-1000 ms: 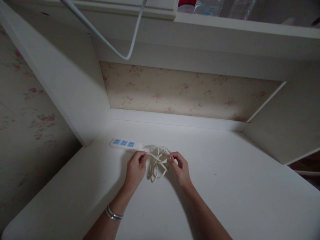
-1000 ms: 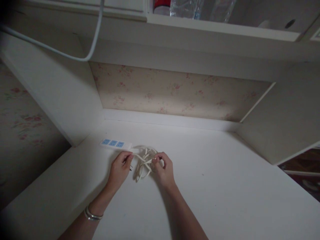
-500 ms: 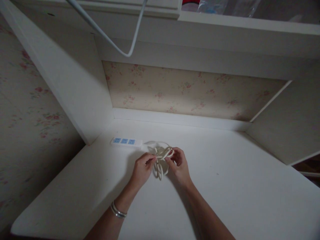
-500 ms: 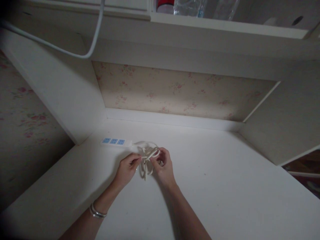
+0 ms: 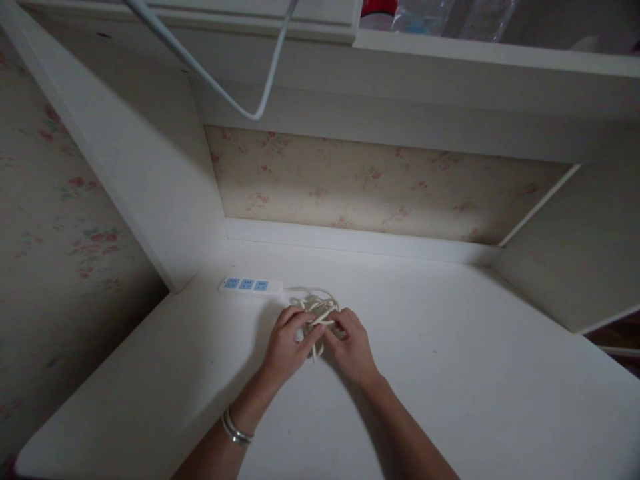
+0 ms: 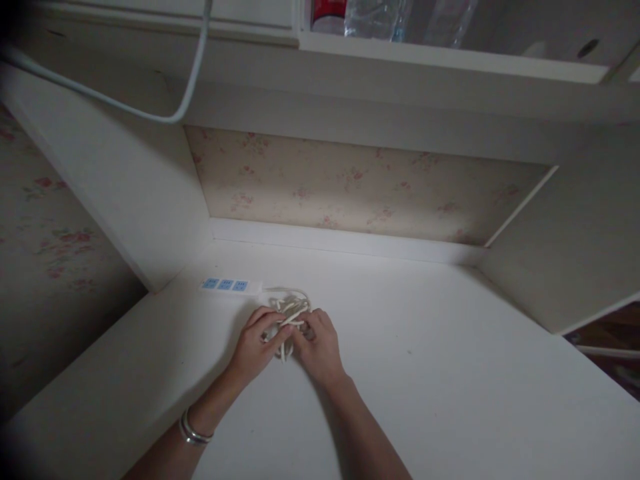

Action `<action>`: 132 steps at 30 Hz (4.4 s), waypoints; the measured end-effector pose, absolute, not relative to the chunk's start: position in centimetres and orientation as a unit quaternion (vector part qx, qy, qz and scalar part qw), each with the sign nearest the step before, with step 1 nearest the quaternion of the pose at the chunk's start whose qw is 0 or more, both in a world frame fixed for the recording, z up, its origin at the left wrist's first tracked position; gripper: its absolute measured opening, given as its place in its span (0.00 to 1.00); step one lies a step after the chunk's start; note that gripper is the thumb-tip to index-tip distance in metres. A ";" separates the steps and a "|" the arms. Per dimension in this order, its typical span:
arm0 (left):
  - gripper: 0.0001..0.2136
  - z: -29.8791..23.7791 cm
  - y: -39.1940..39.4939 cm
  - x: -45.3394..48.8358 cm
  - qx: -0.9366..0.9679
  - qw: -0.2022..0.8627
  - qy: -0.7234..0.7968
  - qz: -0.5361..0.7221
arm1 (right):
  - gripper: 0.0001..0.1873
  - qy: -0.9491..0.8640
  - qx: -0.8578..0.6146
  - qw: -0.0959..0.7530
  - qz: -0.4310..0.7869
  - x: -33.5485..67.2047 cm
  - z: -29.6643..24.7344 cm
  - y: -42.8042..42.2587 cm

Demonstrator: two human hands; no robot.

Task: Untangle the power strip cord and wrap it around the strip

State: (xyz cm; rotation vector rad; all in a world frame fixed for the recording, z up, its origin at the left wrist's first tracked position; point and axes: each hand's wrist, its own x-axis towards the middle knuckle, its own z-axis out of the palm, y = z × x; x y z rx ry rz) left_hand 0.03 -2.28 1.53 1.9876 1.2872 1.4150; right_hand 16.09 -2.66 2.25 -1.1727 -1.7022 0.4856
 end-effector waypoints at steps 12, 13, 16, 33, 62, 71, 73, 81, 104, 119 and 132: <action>0.07 1.8 -2.0 -0.3 0.727 0.128 0.450 0.502 | 0.07 -0.768 -0.435 0.457 0.107 16.3 2.6 -2.7; 0.07 1.8 -2.1 -0.2 0.733 0.108 0.454 0.495 | 0.07 -0.773 -0.436 0.450 0.105 16.4 2.7 -2.6; 0.07 1.8 -2.2 0.1 0.733 0.072 0.465 0.492 | 0.07 -0.771 -0.445 0.444 0.104 16.3 2.9 -2.6; 0.10 1.4 -0.7 -0.6 0.607 0.080 0.562 0.556 | 0.10 -0.746 -0.466 0.452 0.147 16.5 2.8 -2.4; 0.11 0.7 -0.4 -1.1 0.576 0.208 0.581 0.536 | 0.09 -0.811 -0.458 0.363 0.038 15.0 2.1 -3.0; 0.11 0.5 -0.5 -1.1 0.622 0.152 0.552 0.535 | 0.13 -0.723 -0.507 0.435 0.177 14.4 1.2 -2.2; 0.12 0.5 -0.6 -1.2 0.630 0.152 0.546 0.531 | 0.13 -0.706 -0.505 0.459 0.190 14.4 1.3 -2.1; 0.15 0.4 -0.3 -1.3 0.631 0.170 0.535 0.536 | 0.12 -0.718 -0.474 0.467 0.202 14.9 1.3 -2.2; 0.09 0.0 0.3 -1.4 0.579 0.292 0.509 0.566 | 0.13 -0.642 -0.503 0.541 0.205 14.5 1.7 -2.5; 0.19 0.0 -0.3 -0.1 0.467 0.555 0.450 0.521 | 0.14 -0.558 -0.542 0.591 0.214 14.9 1.8 -2.1; 0.21 1.7 -1.1 -0.3 0.507 0.564 0.460 0.461 | 0.19 -0.308 -0.481 0.731 0.372 17.6 1.0 0.4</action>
